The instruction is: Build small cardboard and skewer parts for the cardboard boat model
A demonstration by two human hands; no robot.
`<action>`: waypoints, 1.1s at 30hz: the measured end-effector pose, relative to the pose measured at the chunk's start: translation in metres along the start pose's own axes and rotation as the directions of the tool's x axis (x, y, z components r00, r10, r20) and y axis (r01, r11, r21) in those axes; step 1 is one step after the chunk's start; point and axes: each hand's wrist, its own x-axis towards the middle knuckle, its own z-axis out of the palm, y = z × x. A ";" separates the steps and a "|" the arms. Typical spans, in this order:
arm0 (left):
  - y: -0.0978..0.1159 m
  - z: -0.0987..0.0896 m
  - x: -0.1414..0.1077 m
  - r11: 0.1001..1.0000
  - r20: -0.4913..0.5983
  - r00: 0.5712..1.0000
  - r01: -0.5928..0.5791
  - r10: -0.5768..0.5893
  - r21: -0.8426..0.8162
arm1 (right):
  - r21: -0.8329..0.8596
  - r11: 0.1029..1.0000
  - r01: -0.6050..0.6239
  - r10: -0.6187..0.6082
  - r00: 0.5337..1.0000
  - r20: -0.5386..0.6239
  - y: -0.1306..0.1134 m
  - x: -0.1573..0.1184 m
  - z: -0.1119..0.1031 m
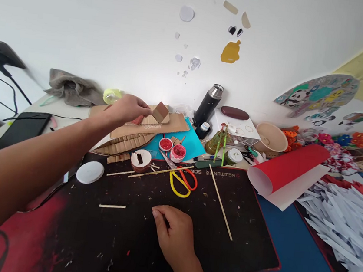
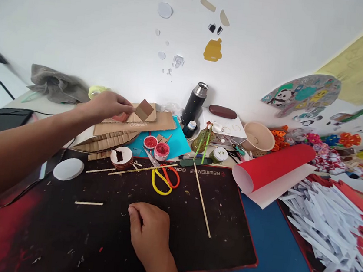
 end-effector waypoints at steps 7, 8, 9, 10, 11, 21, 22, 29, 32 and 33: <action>-0.006 0.034 0.062 0.996 0.031 1.000 0.000 -0.003 0.095 | 0.011 1.000 0.001 -0.001 1.000 -0.030 0.000 0.000 0.003; -0.010 0.036 0.067 0.994 0.030 0.999 0.006 -0.009 0.105 | 0.006 1.000 -0.002 0.002 1.000 -0.026 0.000 0.000 0.003; -0.014 0.036 0.070 0.993 0.019 1.000 0.008 -0.011 0.117 | 0.000 1.000 -0.004 0.004 1.000 -0.019 0.001 0.000 0.003; -0.017 0.037 0.073 0.991 0.009 1.000 0.011 -0.012 0.135 | -0.006 1.000 -0.006 0.006 1.000 -0.012 0.001 0.000 0.003; -0.019 0.036 0.073 0.988 -0.001 1.000 0.014 -0.014 0.155 | -0.011 1.000 -0.007 0.007 1.000 -0.008 0.001 0.000 0.003; 0.010 -0.001 -0.055 0.952 -0.098 0.961 -0.239 0.260 0.190 | -0.020 1.000 0.017 -0.017 1.000 -0.003 0.001 0.001 0.000; 0.008 -0.007 -0.076 0.944 -0.083 0.952 -0.275 0.294 0.184 | -0.028 0.999 0.017 -0.017 1.000 -0.001 0.001 0.001 0.000; -0.062 -0.031 -0.168 0.946 0.453 0.863 -0.305 0.225 0.111 | -0.055 0.998 0.017 -0.016 1.000 0.024 0.002 0.001 -0.002; -0.096 -0.023 -0.186 0.949 0.488 0.855 -0.279 0.176 0.145 | -0.067 0.998 0.008 -0.005 0.999 0.039 0.001 0.001 -0.002; -0.103 -0.019 -0.191 0.948 0.486 0.855 -0.282 0.179 0.149 | -0.072 0.997 0.006 -0.003 0.999 0.041 0.000 0.002 -0.002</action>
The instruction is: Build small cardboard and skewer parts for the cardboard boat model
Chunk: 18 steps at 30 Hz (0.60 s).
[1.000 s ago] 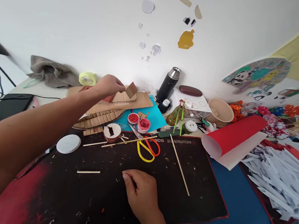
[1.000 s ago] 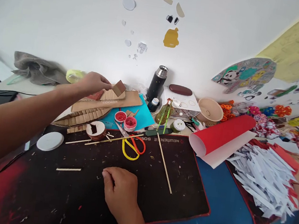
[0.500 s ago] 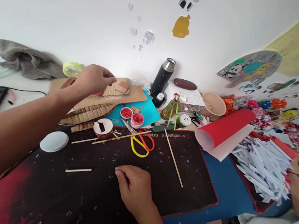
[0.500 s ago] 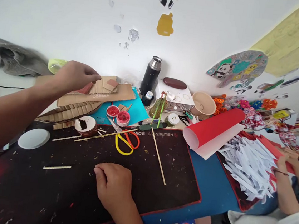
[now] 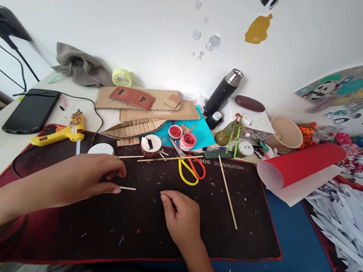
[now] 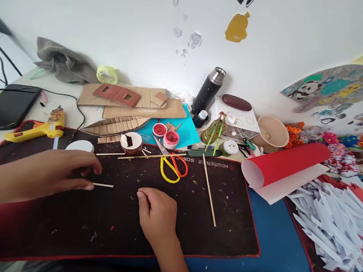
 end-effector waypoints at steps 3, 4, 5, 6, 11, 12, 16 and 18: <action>-0.008 0.019 -0.005 0.999 0.007 0.999 -0.041 0.041 0.016 | -0.023 1.000 -0.003 0.003 1.000 0.000 -0.001 0.001 0.000; -0.010 0.024 -0.006 0.998 0.010 0.999 -0.048 0.048 0.027 | -0.031 1.000 -0.004 0.004 1.000 -0.001 -0.001 0.001 0.000; -0.011 0.028 -0.006 0.998 0.011 0.999 -0.051 0.050 0.040 | -0.037 0.999 -0.005 0.005 1.000 -0.001 -0.002 0.001 0.000; -0.011 0.031 -0.005 0.997 0.012 0.999 -0.051 0.051 0.054 | -0.040 0.999 -0.005 0.005 1.000 -0.003 -0.002 0.001 0.001; -0.015 0.036 -0.004 0.994 -0.012 0.995 -0.099 0.099 0.052 | -0.036 0.999 -0.017 0.017 1.000 -0.016 -0.003 0.000 0.001; -0.014 0.035 -0.004 0.994 -0.023 0.994 -0.109 0.110 0.029 | -0.030 0.999 -0.025 0.024 1.000 -0.019 -0.004 0.000 0.001; 0.000 0.033 0.001 0.973 -0.012 0.997 -0.080 0.079 -0.215 | 0.021 0.996 -0.088 0.089 0.996 -0.020 -0.008 0.003 0.001; 0.011 0.036 0.007 0.902 0.040 0.999 -0.017 0.037 -0.431 | 0.091 0.984 -0.151 0.151 0.988 0.004 -0.010 0.007 0.002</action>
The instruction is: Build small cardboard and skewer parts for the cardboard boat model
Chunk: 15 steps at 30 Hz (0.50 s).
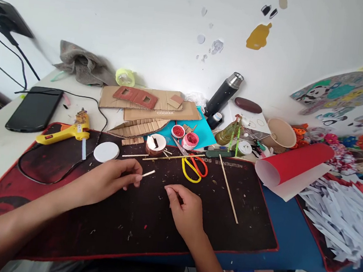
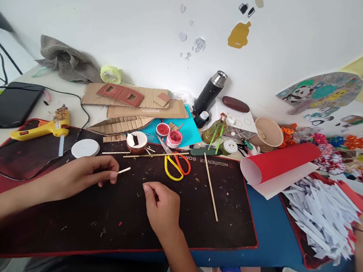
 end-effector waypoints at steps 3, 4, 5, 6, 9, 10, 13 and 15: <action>0.008 0.018 0.012 0.955 0.011 0.999 0.036 -0.034 -0.294 | 0.188 0.978 -0.089 0.075 0.994 0.081 -0.003 0.012 0.004; 0.009 0.025 0.016 0.935 -0.003 0.999 0.030 -0.033 -0.353 | 0.259 0.960 -0.108 0.083 0.991 0.105 -0.004 0.017 0.005; 0.010 0.031 0.020 0.917 -0.023 0.999 0.018 -0.029 -0.398 | 0.323 0.939 -0.121 0.087 0.989 0.117 -0.005 0.022 0.006; 0.011 0.037 0.023 0.902 -0.041 0.999 0.008 -0.028 -0.431 | 0.377 0.917 -0.131 0.093 0.989 0.118 -0.005 0.027 0.007; 0.012 0.050 0.028 0.881 -0.093 0.995 -0.003 -0.047 -0.474 | 0.471 0.869 -0.156 0.122 0.987 0.100 -0.007 0.040 0.006; 0.013 0.052 0.029 0.877 -0.107 0.993 -0.005 -0.053 -0.480 | 0.479 0.863 -0.161 0.129 0.987 0.100 -0.008 0.044 0.004; 0.017 0.054 0.031 0.846 -0.102 0.993 -0.003 -0.060 -0.534 | 0.482 0.863 -0.151 0.111 0.988 0.111 -0.011 0.055 -0.001; 0.018 0.052 0.031 0.789 -0.085 0.995 -0.008 -0.056 -0.614 | 0.509 0.850 -0.136 0.089 0.989 0.115 -0.012 0.061 -0.003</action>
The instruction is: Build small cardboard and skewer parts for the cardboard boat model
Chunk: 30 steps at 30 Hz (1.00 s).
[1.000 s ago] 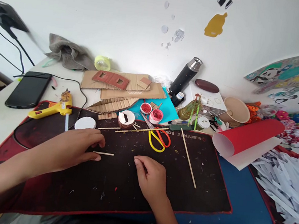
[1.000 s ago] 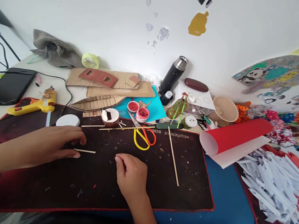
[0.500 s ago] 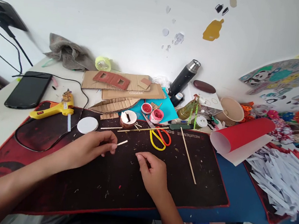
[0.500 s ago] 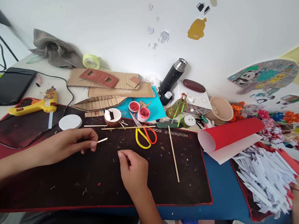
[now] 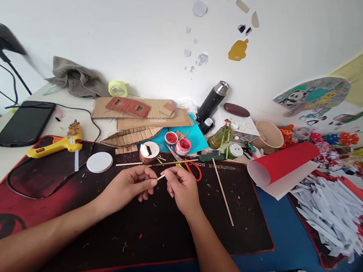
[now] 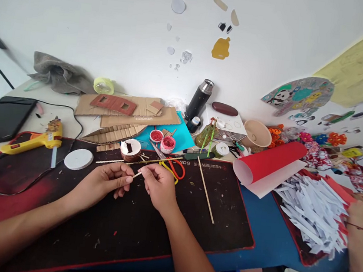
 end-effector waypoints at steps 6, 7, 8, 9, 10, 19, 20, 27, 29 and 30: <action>0.001 -0.008 -0.002 0.958 -0.009 0.998 0.056 -0.061 -0.282 | 0.111 0.994 0.015 -0.011 0.999 -0.035 0.002 0.009 -0.001; 0.001 -0.009 -0.002 0.956 -0.013 0.997 0.067 -0.074 -0.284 | 0.121 0.992 0.020 -0.015 0.999 -0.044 0.002 0.010 -0.001; 0.001 -0.010 -0.003 0.958 -0.015 0.996 0.076 -0.084 -0.278 | 0.131 0.991 0.027 -0.020 0.998 -0.053 0.002 0.009 -0.002; 0.001 -0.010 -0.003 0.960 -0.013 0.996 0.085 -0.092 -0.266 | 0.139 0.990 0.034 -0.026 0.998 -0.060 0.002 0.009 -0.003; 0.001 -0.010 -0.003 0.963 -0.003 0.995 0.097 -0.101 -0.253 | 0.145 0.989 0.040 -0.031 0.997 -0.066 0.002 0.009 -0.003; -0.001 -0.009 -0.002 0.971 0.055 0.987 0.159 -0.152 -0.178 | 0.081 0.996 0.024 -0.019 0.998 -0.056 0.004 0.006 0.000; 0.000 -0.009 -0.002 0.974 0.040 0.988 0.155 -0.151 -0.163 | 0.073 0.997 0.025 -0.020 0.998 -0.056 0.004 0.005 0.000; 0.003 -0.003 -0.008 0.999 -0.006 0.999 0.036 -0.036 0.031 | 0.060 0.998 0.010 -0.008 0.999 -0.040 0.007 -0.002 -0.002; 0.000 -0.001 -0.011 0.999 -0.003 1.000 0.017 -0.017 0.038 | 0.101 0.995 -0.005 0.008 1.000 -0.025 0.009 -0.003 -0.002; -0.002 -0.001 -0.012 0.999 -0.004 1.000 0.009 -0.009 0.036 | 0.128 0.992 -0.011 0.013 1.000 -0.017 0.010 -0.004 -0.002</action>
